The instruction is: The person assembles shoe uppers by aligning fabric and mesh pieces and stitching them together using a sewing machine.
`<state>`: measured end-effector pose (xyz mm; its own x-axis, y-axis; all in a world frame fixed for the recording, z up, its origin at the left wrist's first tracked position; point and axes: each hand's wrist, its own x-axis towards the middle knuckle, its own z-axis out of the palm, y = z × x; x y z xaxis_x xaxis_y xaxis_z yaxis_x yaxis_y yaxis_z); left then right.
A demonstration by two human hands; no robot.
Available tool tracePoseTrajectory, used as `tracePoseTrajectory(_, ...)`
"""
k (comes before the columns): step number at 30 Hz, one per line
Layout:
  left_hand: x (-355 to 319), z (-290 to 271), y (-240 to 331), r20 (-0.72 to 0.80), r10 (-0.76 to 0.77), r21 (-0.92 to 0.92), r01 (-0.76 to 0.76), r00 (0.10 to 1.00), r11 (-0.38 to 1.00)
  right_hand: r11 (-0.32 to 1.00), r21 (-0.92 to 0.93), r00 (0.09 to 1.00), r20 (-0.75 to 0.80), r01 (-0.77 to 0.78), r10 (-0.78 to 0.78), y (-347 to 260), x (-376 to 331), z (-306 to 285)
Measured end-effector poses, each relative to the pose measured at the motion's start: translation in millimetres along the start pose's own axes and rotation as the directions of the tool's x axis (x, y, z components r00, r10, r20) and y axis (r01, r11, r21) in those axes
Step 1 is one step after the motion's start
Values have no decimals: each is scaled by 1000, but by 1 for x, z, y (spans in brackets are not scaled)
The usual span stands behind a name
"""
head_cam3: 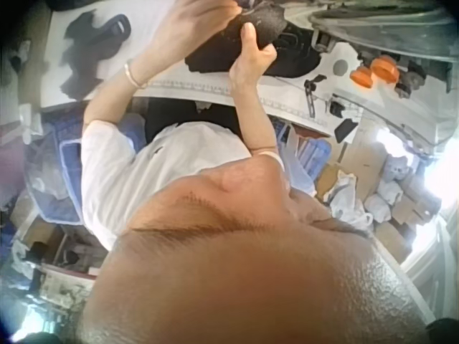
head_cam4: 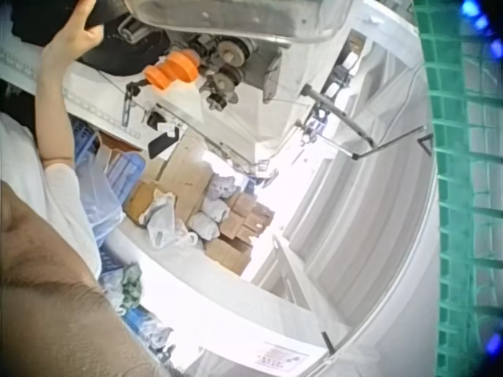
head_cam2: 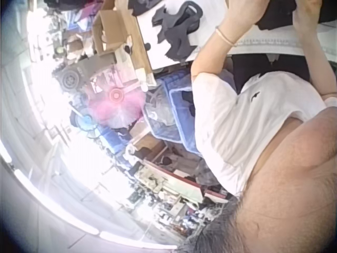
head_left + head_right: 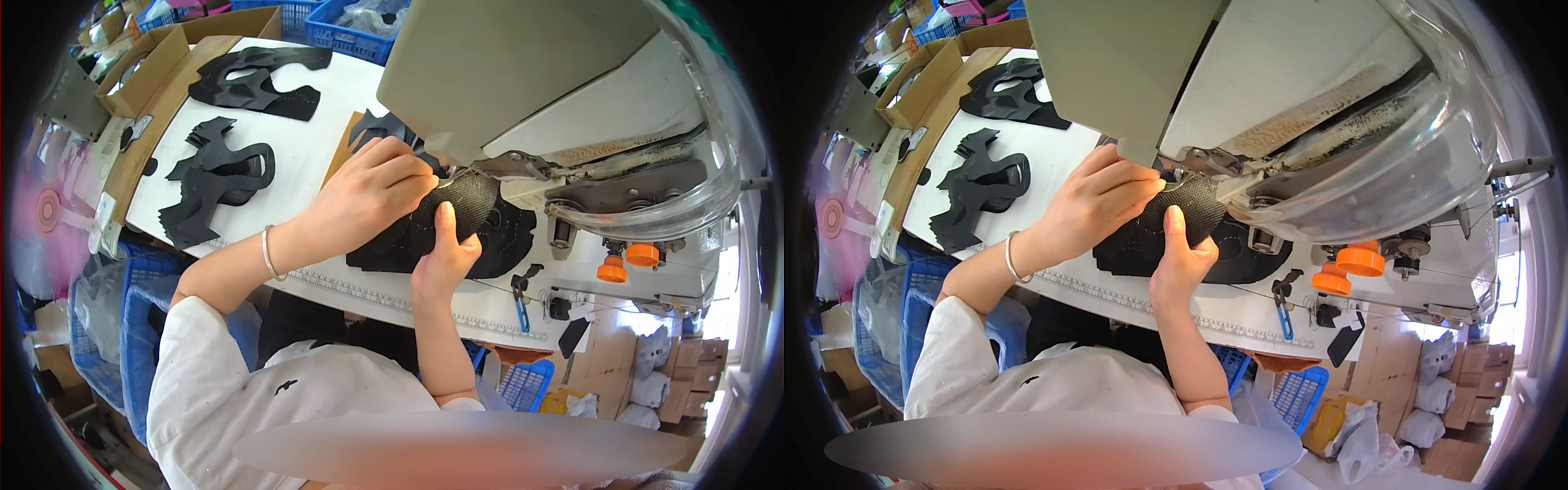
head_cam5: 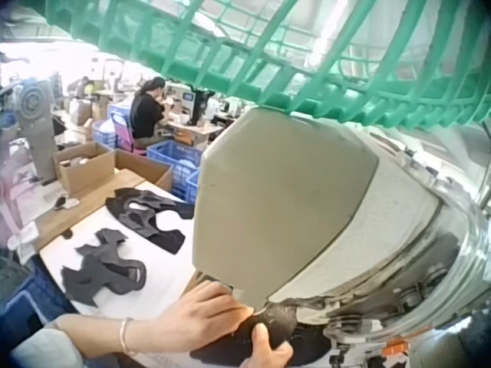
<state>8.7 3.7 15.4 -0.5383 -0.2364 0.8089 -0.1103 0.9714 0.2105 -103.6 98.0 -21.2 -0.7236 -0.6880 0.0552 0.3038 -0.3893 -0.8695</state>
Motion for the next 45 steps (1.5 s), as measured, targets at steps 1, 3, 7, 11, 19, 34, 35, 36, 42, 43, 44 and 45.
tracePoseTrajectory(1,1,0,1,3,-9,8,9,1000,1000,1000,23,999,39,20,-20,0,1,-2)
tracePoseTrajectory(3,1,1,2,7,-19,15,19,1000,1000,999,-14,999,27,39,-39,0,2,-5)
tracePoseTrajectory(7,1,1,6,14,-27,42,26,1000,999,998,-50,998,63,35,-32,-2,6,-10)
tracePoseTrajectory(11,1,3,7,12,-28,69,27,1000,997,993,-98,995,82,60,-52,-5,10,-11)
tracePoseTrajectory(19,0,5,5,-17,-24,36,25,1000,999,981,-176,993,97,86,-70,-13,16,-12)
tracePoseTrajectory(34,-3,15,20,-34,-13,196,19,999,980,962,-239,977,196,131,-84,-30,44,-27)
tracePoseTrajectory(35,-3,16,22,-37,-19,232,27,999,972,952,-290,987,149,96,-54,-31,45,-26)
tracePoseTrajectory(36,-3,17,23,-34,-19,229,27,999,973,939,-301,976,183,169,-117,-32,46,-25)
tracePoseTrajectory(42,-1,24,28,-99,-18,262,44,995,964,900,-399,973,208,174,-96,-43,57,-23)
tracePoseTrajectory(43,-1,25,29,-103,-20,271,48,994,961,888,-434,975,211,151,-63,-44,60,-25)
tracePoseTrajectory(44,-1,26,30,-101,-17,282,45,995,958,889,-434,976,210,150,-62,-43,64,-26)
tracePoseTrajectory(45,0,26,30,-106,-23,279,52,994,959,888,-424,968,236,179,-82,-42,68,-27)
